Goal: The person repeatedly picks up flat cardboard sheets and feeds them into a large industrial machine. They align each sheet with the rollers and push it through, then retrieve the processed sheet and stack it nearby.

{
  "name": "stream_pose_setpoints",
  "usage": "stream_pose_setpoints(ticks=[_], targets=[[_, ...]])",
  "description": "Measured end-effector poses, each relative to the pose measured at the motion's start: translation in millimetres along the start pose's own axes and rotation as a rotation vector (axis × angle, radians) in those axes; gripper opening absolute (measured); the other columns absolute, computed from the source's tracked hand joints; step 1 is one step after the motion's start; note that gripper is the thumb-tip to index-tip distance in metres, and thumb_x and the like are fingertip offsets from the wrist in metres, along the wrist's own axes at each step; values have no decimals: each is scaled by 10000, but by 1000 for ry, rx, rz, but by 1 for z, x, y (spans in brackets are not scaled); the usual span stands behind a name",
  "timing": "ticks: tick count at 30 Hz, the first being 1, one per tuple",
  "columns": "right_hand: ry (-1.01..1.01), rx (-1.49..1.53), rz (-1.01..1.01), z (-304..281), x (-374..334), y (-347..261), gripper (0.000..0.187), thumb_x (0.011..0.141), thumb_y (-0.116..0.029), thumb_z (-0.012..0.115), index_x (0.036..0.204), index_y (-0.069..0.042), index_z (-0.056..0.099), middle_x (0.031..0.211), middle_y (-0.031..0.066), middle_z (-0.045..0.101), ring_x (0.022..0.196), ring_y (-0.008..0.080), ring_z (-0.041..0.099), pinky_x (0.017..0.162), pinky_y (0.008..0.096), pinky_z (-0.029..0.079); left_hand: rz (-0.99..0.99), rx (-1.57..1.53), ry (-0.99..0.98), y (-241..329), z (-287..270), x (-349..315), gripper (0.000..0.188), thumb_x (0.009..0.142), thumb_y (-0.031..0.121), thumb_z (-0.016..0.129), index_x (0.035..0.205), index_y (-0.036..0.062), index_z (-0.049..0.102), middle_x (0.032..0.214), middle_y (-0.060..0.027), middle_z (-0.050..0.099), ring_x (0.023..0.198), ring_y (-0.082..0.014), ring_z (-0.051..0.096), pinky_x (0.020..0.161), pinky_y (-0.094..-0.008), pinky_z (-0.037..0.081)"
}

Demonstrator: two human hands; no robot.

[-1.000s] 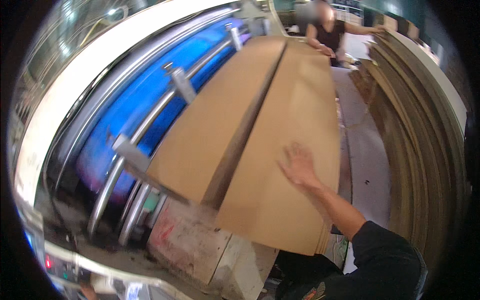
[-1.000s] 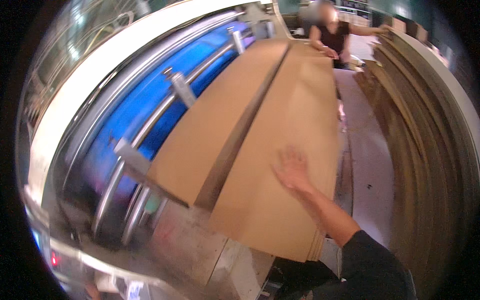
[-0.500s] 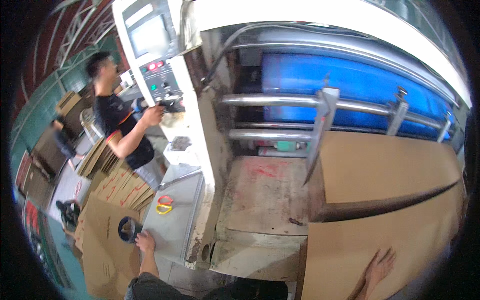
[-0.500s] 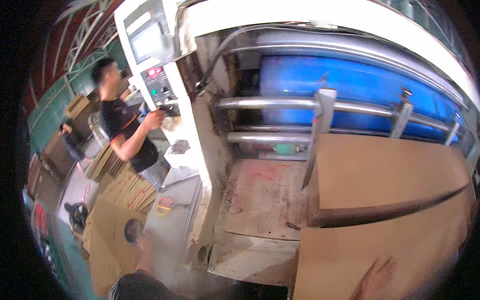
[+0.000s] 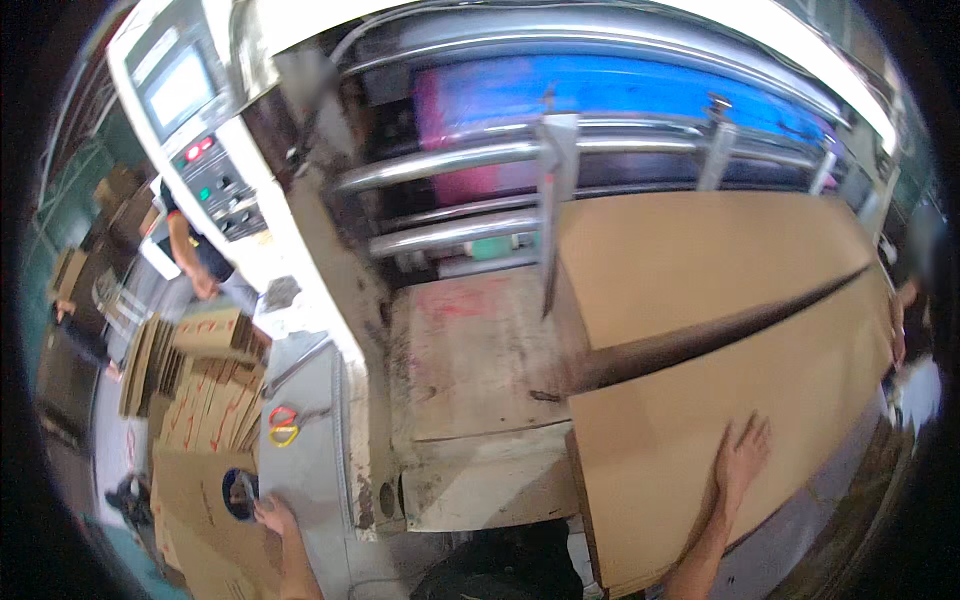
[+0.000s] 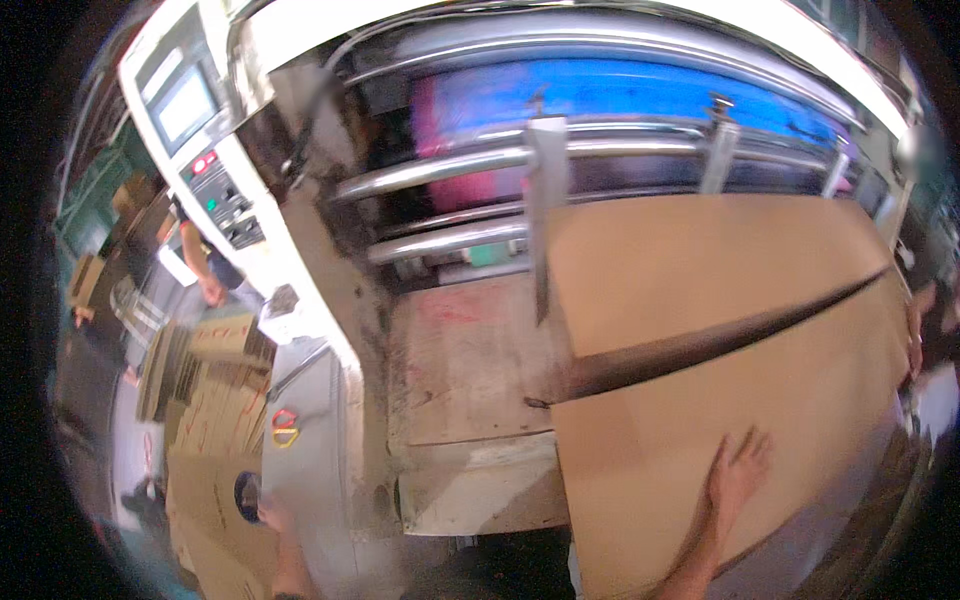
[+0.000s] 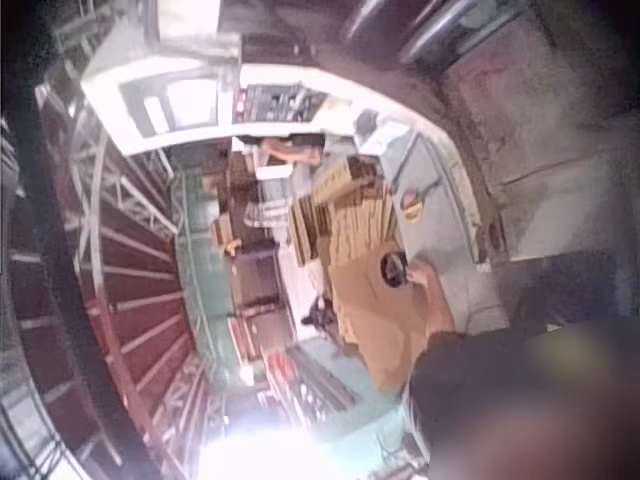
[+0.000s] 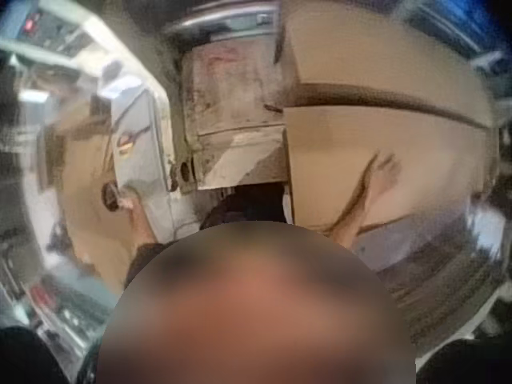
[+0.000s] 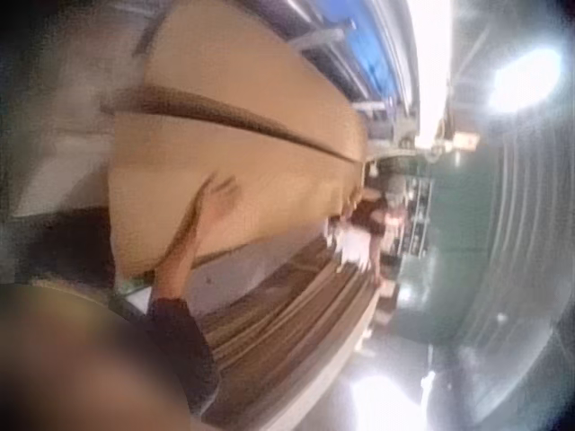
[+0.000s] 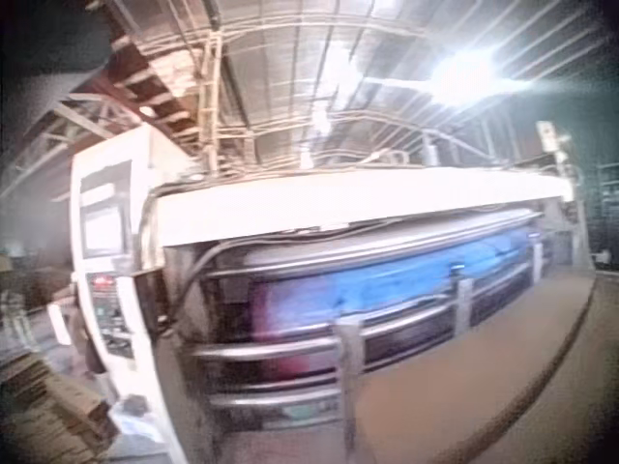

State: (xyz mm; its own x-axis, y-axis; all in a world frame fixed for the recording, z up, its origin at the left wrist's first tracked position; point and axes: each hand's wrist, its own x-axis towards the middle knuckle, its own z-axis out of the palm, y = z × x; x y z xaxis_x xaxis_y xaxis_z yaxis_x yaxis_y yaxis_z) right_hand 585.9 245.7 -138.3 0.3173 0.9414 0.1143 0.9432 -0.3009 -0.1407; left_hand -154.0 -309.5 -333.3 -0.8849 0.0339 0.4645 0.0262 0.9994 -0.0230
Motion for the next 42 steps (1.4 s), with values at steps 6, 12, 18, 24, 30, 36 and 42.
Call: stream_pose_setpoints(ticks=[6, 12, 18, 24, 30, 36, 42], targets=[[-7, 30, 26, -22, -5, -15, 675, 1006, -479, 486, 1546, -86, 388, 1622, 213, 294, 1512, 381, 235, 1215, 548, 172, -829, -817, -232, 18, -21, -35, 849, 908, 624, 642, 1319, -113, 548, 1266, -259, 621, 1098, -396, 634, 984, -533, 500], [31, 111, 13, -27, -10, -15, 663, 996, -456, 507, 1531, -76, 412, 1617, 221, 296, 1508, 374, 245, 1222, 542, 155, -604, -1218, -359, 26, -45, -49, 953, 904, 740, 530, 1347, -104, 548, 1316, -212, 611, 1093, -360, 633, 959, -501, 515], [25, 98, 40, -26, -8, -15, 683, 983, -468, 523, 1530, -74, 410, 1622, 222, 283, 1510, 372, 243, 1231, 534, 133, -1246, -744, -500, 39, -50, -39, 1007, 901, 798, 399, 1339, -93, 567, 1344, -197, 620, 1146, -411, 620, 1010, -491, 489], [23, 117, 33, -16, -7, -10, 700, 984, -509, 501, 1548, -107, 392, 1623, 224, 277, 1527, 376, 201, 1243, 523, 102, -1116, -710, -449, 98, -74, -32, 995, 902, 792, 396, 1322, -91, 580, 1334, -197, 626, 1148, -411, 620, 1011, -494, 488], [55, 118, 30, -10, -7, -8, 708, 984, -530, 482, 1548, -113, 390, 1632, 213, 269, 1532, 368, 186, 1239, 537, 99, -1125, -696, -442, 137, -90, -51, 983, 904, 786, 394, 1305, -89, 593, 1324, -197, 633, 1150, -412, 620, 1012, -497, 487], [55, 119, 36, -16, -8, -8, 717, 982, -543, 472, 1557, -126, 372, 1636, 207, 262, 1533, 360, 185, 1238, 537, 98, -1109, -684, -447, 154, -98, -64, 972, 906, 780, 391, 1289, -87, 606, 1315, -197, 640, 1152, -413, 619, 1013, -500, 487], [24, 94, 61, -7, -7, -10, 713, 992, -545, 452, 1563, -128, 363, 1645, 190, 249, 1541, 348, 164, 1243, 526, 89, -1134, -655, -446, 136, -91, -56, 962, 907, 774, 388, 1272, -85, 619, 1305, -197, 646, 1154, -413, 619, 1014, -503, 486]])
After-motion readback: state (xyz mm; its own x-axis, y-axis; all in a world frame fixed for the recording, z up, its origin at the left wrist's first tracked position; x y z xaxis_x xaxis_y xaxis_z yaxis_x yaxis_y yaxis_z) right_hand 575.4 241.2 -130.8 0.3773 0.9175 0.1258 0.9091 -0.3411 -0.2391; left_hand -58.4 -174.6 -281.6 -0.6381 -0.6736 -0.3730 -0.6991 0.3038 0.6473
